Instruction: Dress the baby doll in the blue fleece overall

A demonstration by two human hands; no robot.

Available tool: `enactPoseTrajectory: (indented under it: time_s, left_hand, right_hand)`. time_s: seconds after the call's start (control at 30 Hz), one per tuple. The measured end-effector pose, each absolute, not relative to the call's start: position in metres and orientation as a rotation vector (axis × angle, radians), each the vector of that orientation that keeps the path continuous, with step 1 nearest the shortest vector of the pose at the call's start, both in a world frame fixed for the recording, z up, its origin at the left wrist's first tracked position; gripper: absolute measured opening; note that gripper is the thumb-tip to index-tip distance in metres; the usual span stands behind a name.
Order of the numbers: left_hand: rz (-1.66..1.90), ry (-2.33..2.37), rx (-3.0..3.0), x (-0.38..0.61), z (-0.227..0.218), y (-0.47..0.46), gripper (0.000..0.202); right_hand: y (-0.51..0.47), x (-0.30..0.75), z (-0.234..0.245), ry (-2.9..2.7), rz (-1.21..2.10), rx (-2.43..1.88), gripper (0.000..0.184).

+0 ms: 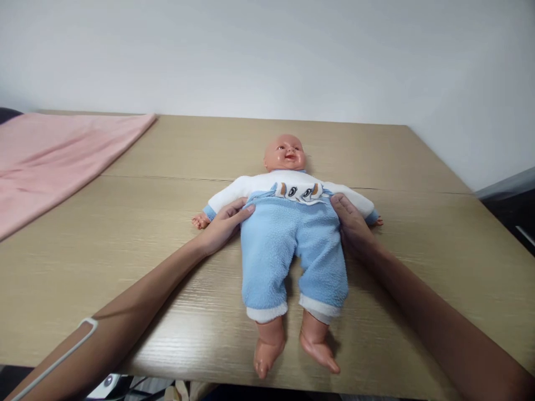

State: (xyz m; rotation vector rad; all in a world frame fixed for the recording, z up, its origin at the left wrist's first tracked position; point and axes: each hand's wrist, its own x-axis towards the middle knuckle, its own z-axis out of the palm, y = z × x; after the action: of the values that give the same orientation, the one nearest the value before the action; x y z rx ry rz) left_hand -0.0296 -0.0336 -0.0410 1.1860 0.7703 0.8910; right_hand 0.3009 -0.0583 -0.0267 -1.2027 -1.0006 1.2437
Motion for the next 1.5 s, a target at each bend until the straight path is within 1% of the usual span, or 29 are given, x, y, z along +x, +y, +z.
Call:
enactPoseTrajectory:
  time_s: [0.1,0.2,0.33,0.43,0.53,0.63,0.7,0.83,0.97,1.17,1.33,1.5]
  left_hand:
    - [0.874,0.821,1.310,-0.034,-0.039,-0.033,0.042]
    - [0.848,0.929,1.550,-0.037,-0.032,-0.034,0.039]
    - [0.708,1.098,2.007,-0.044,-0.027,-0.034,0.028]
    - [0.593,1.079,2.116,-0.049,-0.027,-0.034,0.022]
    - [0.656,0.986,1.975,-0.048,-0.027,-0.038,0.031]
    - [0.761,0.924,1.702,-0.042,-0.026,-0.042,0.042]
    - [0.816,0.913,1.535,-0.036,-0.026,-0.045,0.039]
    - [0.964,0.904,1.074,-0.017,-0.027,-0.051,0.027]
    - [0.966,0.857,0.758,-0.002,-0.026,-0.057,0.030]
    - [0.915,0.816,0.716,-0.003,-0.023,-0.056,0.031]
    - [0.953,0.799,0.767,-0.005,-0.022,-0.056,0.033]
    - [0.934,0.799,0.745,-0.007,-0.026,-0.055,0.039]
  right_hand:
    - [-0.059,0.300,-0.025,-1.034,1.236,-1.196,0.047]
    - [-0.060,0.306,-0.020,-1.119,1.230,-1.197,0.048]
    - [-0.063,0.330,-0.009,-1.522,1.208,-1.253,0.043]
    - [-0.067,0.345,-0.006,-1.758,1.169,-1.290,0.036]
    - [-0.070,0.343,-0.010,-1.766,1.097,-1.360,0.033]
    - [-0.073,0.329,-0.016,-1.583,1.129,-1.359,0.031]
    - [-0.074,0.318,-0.019,-1.327,1.261,-1.322,0.031]
    - [-0.081,0.298,-0.020,-0.789,1.586,-1.214,0.036]
    - [-0.088,0.288,-0.017,-0.710,1.669,-1.196,0.041]
    - [-0.087,0.285,-0.015,-0.644,1.661,-1.163,0.045]
    - [-0.084,0.283,-0.014,-0.607,1.626,-1.132,0.049]
    - [-0.084,0.283,-0.014,-0.581,1.611,-1.141,0.045]
